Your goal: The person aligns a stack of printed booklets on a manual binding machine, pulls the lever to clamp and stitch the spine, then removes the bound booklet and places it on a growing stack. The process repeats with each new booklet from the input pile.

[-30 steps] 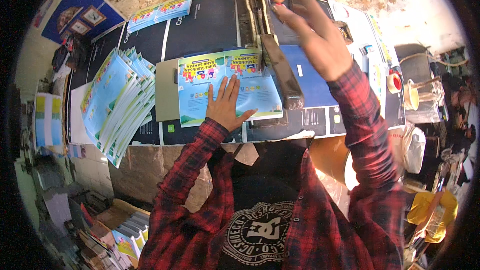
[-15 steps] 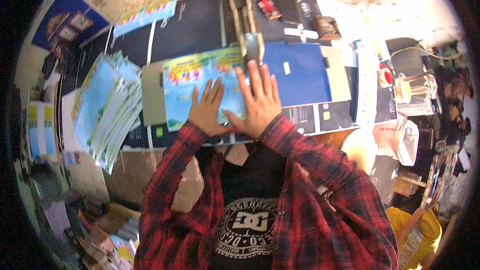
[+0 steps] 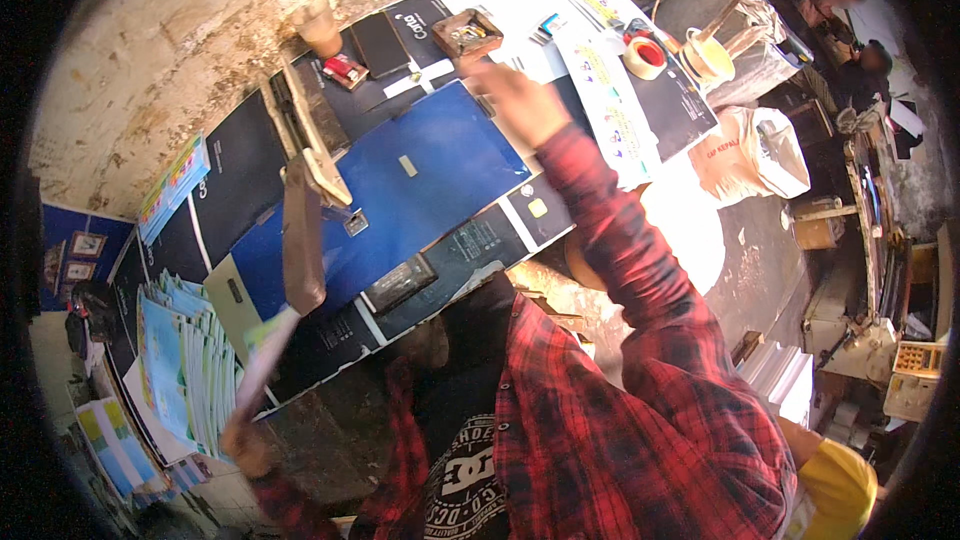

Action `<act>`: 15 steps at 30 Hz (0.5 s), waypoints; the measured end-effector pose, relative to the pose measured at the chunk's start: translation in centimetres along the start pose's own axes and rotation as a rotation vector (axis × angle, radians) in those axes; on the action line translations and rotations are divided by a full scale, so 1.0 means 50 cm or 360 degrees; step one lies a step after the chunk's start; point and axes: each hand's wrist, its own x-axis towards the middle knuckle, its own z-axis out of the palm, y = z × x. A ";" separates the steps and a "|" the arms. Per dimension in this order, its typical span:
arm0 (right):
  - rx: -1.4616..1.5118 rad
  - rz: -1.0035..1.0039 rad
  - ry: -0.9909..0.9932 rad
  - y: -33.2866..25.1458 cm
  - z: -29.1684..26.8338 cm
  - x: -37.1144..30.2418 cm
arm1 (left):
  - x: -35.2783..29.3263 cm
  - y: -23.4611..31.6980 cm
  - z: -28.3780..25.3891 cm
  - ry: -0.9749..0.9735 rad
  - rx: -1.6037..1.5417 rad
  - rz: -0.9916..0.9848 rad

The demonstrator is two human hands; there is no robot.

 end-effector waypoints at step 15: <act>-0.0153 0.1345 0.0609 0.475 -0.391 0.010 | 0.012 -0.514 -0.369 0.0936 0.1224 0.0133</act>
